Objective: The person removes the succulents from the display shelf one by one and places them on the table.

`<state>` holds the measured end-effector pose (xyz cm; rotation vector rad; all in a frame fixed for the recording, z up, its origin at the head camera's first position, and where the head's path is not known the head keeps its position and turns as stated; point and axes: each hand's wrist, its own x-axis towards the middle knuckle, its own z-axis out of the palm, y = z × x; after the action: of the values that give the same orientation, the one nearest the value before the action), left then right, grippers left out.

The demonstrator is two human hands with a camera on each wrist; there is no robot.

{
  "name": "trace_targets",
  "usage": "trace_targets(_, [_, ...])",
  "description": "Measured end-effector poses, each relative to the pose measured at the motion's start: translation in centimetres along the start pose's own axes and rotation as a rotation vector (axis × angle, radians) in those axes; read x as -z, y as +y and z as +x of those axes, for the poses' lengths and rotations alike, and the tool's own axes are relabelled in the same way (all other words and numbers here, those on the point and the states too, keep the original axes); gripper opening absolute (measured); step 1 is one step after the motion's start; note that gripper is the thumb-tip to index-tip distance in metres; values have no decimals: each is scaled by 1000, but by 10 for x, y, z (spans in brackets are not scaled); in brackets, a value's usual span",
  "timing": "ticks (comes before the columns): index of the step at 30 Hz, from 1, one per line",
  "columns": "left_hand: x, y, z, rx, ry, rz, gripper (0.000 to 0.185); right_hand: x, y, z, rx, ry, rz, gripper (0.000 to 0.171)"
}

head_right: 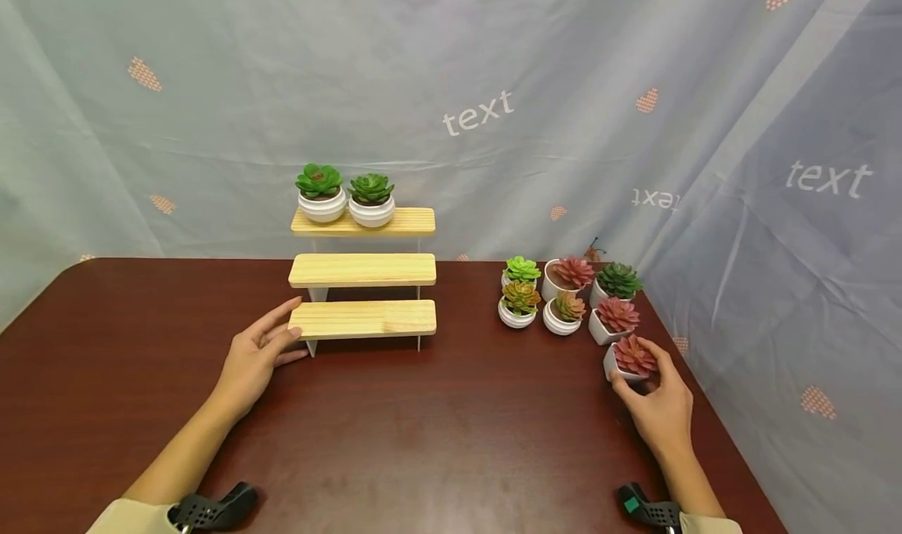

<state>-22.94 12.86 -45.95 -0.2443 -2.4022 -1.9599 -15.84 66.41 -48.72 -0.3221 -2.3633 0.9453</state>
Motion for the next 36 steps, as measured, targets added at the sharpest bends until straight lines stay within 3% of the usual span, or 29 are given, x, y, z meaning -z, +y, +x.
trace_targets(5, [0,-1,0,-11,-5,3,56,-3,3,3,37,-14,-41,67])
trace_targets(22, [1,-5,3,-44,1,13,55,-20,-2,12,110,7,-16,67])
trace_targets(31, [3,-5,1,-39,-2,12,56,-21,-5,11,90,6,-65,71])
trace_targets(36, [1,-5,2,-33,-3,1,56,-17,-7,11,60,48,-47,79])
